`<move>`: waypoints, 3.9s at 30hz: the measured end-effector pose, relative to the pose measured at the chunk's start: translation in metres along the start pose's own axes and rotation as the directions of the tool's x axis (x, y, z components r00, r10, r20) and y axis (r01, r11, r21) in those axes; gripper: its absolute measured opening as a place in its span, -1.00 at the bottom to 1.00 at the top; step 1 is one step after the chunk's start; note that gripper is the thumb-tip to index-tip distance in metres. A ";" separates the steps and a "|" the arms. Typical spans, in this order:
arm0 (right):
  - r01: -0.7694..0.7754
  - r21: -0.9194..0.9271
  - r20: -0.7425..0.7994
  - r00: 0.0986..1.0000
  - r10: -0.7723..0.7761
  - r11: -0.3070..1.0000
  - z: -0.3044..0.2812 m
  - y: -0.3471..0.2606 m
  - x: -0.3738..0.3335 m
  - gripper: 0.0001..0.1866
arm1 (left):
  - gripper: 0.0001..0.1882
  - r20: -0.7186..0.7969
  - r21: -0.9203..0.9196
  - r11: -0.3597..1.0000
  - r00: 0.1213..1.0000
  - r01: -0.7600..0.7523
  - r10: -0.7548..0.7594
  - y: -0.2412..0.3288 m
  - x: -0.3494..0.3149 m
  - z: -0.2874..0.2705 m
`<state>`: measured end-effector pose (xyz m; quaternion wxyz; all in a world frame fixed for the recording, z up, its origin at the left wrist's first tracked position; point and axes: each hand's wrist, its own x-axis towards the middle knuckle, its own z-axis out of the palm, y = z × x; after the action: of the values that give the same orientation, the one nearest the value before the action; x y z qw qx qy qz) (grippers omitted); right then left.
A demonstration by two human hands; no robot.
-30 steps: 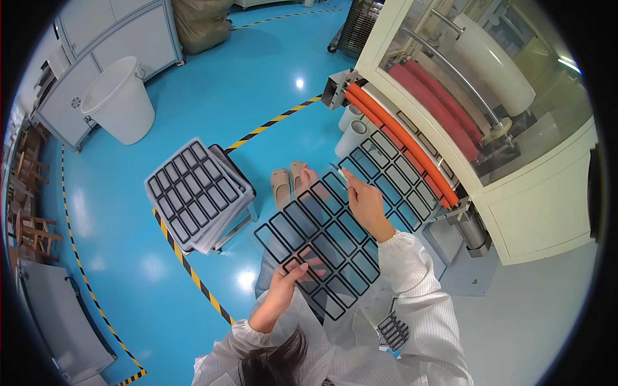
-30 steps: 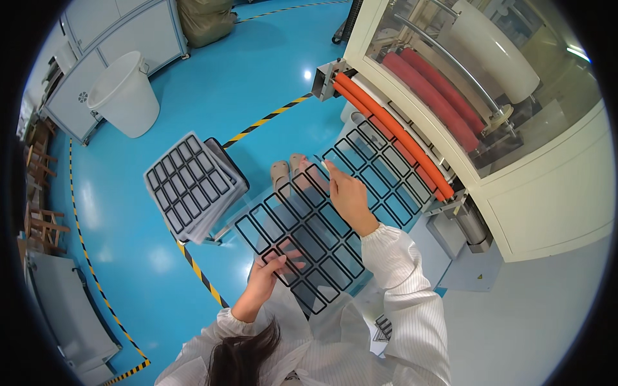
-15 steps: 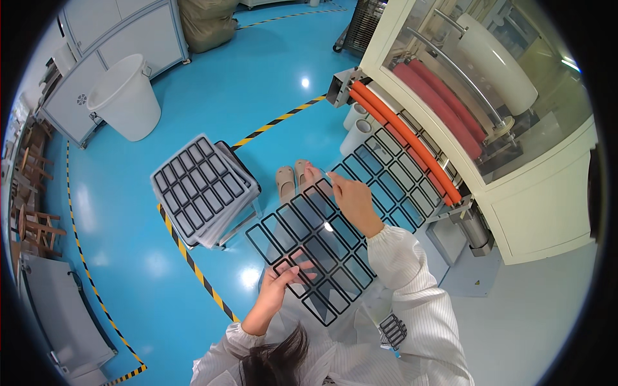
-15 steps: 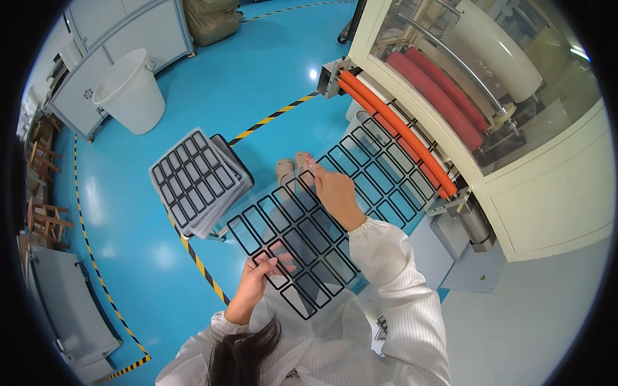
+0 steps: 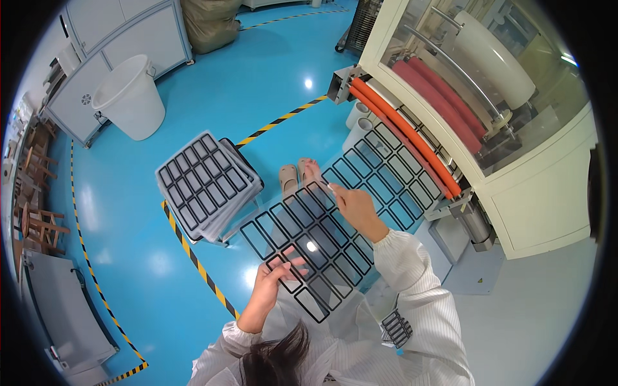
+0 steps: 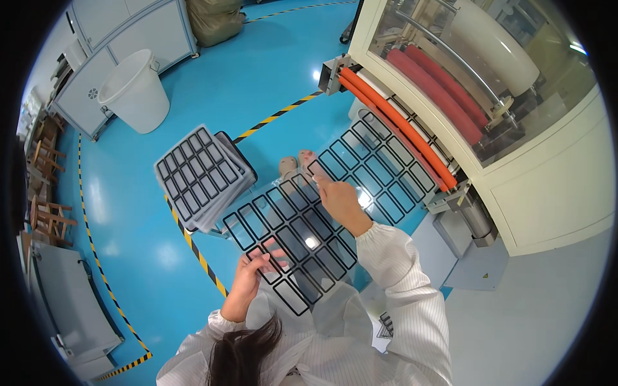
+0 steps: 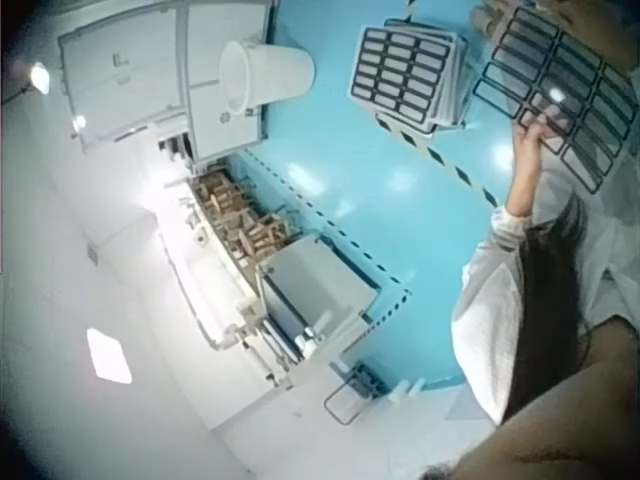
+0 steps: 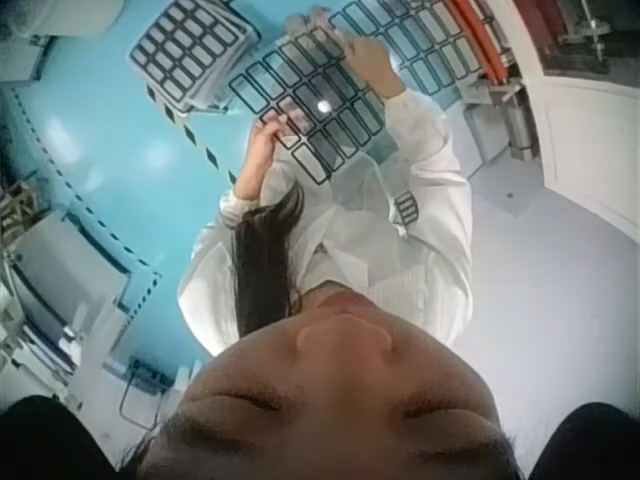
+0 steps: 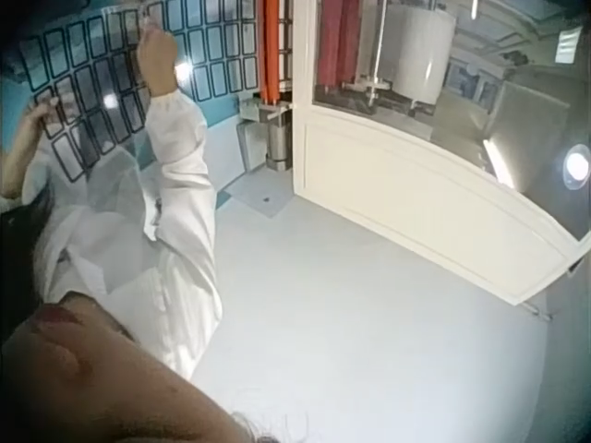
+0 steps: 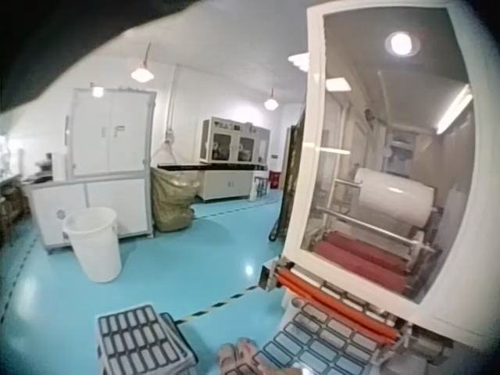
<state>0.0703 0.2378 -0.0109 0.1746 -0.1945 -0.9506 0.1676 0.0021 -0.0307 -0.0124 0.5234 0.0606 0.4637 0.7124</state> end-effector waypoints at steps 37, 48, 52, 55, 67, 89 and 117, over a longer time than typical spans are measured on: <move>0.162 -0.181 0.116 0.983 -0.143 0.970 0.047 -0.081 -0.004 -0.75 | -0.59 -0.173 -0.022 0.997 0.983 -0.067 0.062 0.009 -0.072 -0.046; 0.118 -0.256 0.685 0.722 0.094 0.959 -0.049 -0.062 -0.174 -0.86 | -0.60 -0.251 0.019 0.998 0.966 -0.054 0.057 0.003 -0.081 -0.064; -0.426 0.257 0.755 0.649 0.094 0.867 -0.069 0.025 -0.206 -0.82 | -0.51 -0.291 0.115 0.993 0.954 -0.035 0.067 -0.003 -0.066 -0.083; -0.784 0.378 0.769 0.562 0.305 0.492 -0.061 0.068 -0.205 -0.86 | -0.46 -0.301 0.176 0.984 0.949 -0.037 0.090 -0.002 -0.052 -0.084; -0.564 0.799 0.548 0.826 0.132 0.209 -0.110 -0.008 -0.175 -0.83 | -0.45 -0.047 -0.074 0.996 0.998 -0.054 0.051 -0.029 -0.001 -0.037; 0.063 0.049 -0.090 0.994 -0.058 0.997 0.004 0.000 0.017 -0.55 | -0.56 -0.052 0.004 0.999 0.997 0.051 -0.051 -0.023 0.009 -0.005; 0.100 -0.282 0.160 0.985 -0.056 0.954 0.006 -0.030 -0.061 -0.57 | -0.53 -0.101 0.025 0.999 0.994 0.041 -0.038 -0.012 -0.032 -0.036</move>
<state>0.1113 0.1839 -0.0205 0.0785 -0.1669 -0.9822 0.0342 0.0039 -0.0774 -0.0290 0.5125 0.0227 0.5002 0.6976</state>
